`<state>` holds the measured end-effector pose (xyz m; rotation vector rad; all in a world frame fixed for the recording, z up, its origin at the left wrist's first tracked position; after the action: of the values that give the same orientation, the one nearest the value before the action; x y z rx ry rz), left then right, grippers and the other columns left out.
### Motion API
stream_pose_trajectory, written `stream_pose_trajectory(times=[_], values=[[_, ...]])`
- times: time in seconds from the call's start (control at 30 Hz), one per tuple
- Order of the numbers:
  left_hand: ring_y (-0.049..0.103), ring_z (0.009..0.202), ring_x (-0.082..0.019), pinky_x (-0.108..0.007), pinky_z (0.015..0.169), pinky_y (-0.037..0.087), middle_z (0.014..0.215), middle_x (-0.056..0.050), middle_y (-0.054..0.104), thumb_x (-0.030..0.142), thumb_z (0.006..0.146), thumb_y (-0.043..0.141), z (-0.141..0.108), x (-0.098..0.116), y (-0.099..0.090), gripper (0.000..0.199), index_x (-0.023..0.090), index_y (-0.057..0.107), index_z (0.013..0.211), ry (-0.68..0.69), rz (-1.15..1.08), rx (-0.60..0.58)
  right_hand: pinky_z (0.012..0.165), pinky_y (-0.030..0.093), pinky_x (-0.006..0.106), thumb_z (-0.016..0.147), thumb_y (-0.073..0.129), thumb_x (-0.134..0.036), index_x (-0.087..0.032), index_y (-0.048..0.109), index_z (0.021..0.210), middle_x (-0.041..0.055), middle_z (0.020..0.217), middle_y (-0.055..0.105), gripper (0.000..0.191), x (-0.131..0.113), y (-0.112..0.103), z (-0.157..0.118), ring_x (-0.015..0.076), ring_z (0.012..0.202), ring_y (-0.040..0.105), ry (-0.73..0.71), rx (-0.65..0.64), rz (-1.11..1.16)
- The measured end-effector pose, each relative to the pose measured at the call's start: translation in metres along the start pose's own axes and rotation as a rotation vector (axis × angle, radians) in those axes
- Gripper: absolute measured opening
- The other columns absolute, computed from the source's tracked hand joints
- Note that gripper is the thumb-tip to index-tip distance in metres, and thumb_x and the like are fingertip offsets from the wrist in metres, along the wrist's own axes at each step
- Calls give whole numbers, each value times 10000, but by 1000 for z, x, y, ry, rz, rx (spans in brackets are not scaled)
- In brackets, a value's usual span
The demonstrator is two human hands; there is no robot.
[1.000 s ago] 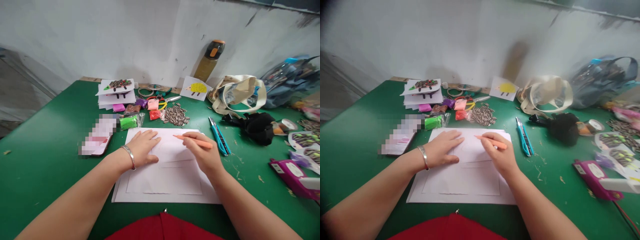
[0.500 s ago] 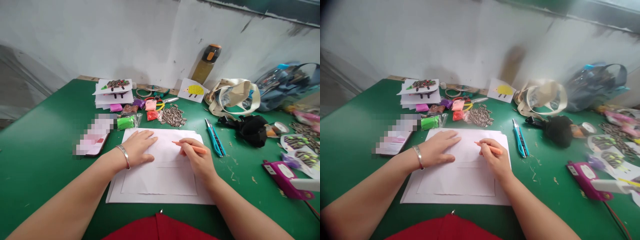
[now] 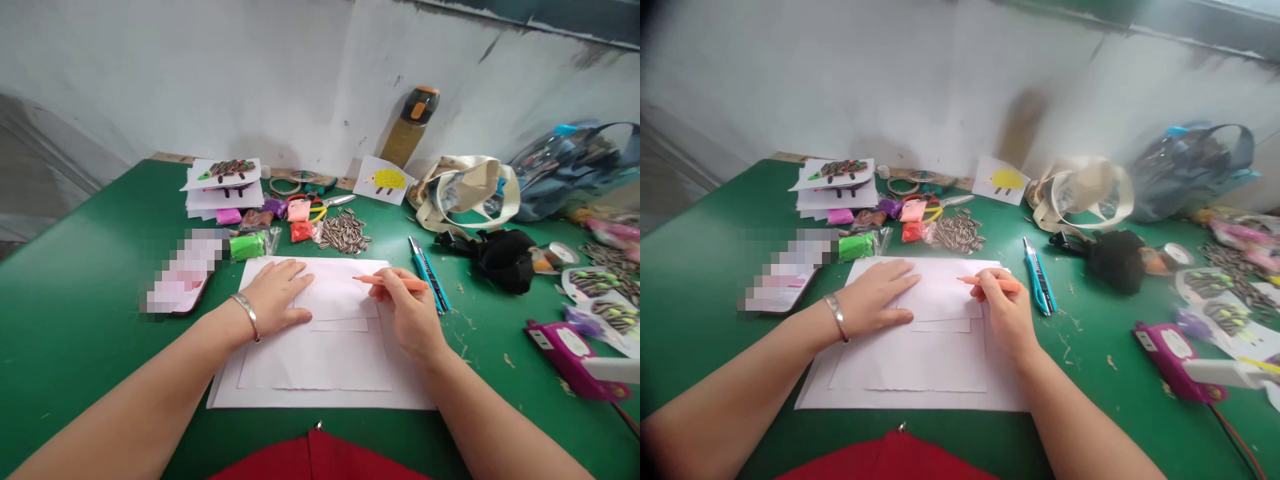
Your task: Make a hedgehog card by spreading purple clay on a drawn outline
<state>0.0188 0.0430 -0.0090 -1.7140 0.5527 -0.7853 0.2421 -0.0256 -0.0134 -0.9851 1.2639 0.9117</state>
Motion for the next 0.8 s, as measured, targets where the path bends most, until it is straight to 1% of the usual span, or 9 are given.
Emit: stream_pose_trajectory(times=[0.07, 0.13, 0.2, 0.27, 0.43, 0.63, 0.8], values=[[351, 1349, -352, -498, 1111, 280, 1450, -180, 420, 487, 805, 632, 0, 0, 1, 646, 164, 504, 1349, 5, 10, 8, 651, 466, 273, 875, 572, -330, -194, 671, 783, 16, 709, 645, 192, -3, 2, -6, 151, 695, 608, -17, -34, -70], [354, 1346, -354, -500, 1106, 286, 1447, -184, 421, 494, 802, 634, 1, 1, 1, 661, 160, 498, 1356, 9, 17, 8, 670, 472, 269, 847, 592, -275, -207, 665, 827, 3, 706, 656, 102, -6, 9, -14, 159, 720, 633, -29, -113, -161], [354, 1345, -358, -511, 1098, 294, 1447, -190, 419, 498, 803, 633, 1, 2, 1, 671, 154, 493, 1362, 9, 21, 0, 658, 472, 255, 830, 585, -243, -211, 657, 837, 0, 727, 666, 79, -9, 18, -21, 166, 749, 651, -40, -196, -227], [352, 1344, -361, -521, 1090, 299, 1449, -192, 417, 501, 809, 626, 1, 3, 0, 669, 153, 490, 1364, 6, 24, -10, 630, 465, 240, 833, 560, -240, -210, 644, 806, 0, 732, 662, 93, -10, 24, -26, 169, 765, 663, -40, -250, -258], [335, 1355, -358, -521, 1096, 286, 1462, -187, 402, 510, 810, 623, 1, 3, 0, 670, 161, 484, 1365, -7, 16, -20, 588, 450, 228, 847, 530, -256, -210, 631, 791, -5, 706, 647, 125, -8, 28, -27, 170, 738, 672, -27, -269, -306], [328, 1359, -352, -510, 1101, 274, 1470, -168, 395, 543, 779, 641, 0, 1, 1, 705, 185, 474, 1363, -14, 9, -18, 595, 449, 228, 858, 518, -253, -209, 628, 815, -3, 719, 654, 126, -3, 28, -26, 166, 741, 669, -79, -284, -334], [304, 1371, -355, -525, 1106, 257, 1478, -179, 378, 531, 782, 644, 0, 2, 1, 716, 169, 465, 1374, -19, -5, -42, 602, 440, 221, 858, 520, -233, -210, 617, 806, -16, 723, 638, 112, -1, 29, -27, 149, 730, 666, -125, -304, -352]])
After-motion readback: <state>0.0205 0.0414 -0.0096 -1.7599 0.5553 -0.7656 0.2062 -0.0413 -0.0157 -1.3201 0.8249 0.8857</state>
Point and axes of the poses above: each hand's wrist, its own z-axis towards the middle knuckle, its own y-axis out of the palm, x = y × z, the point moved 3 cm from there along z, towards the middle knuckle
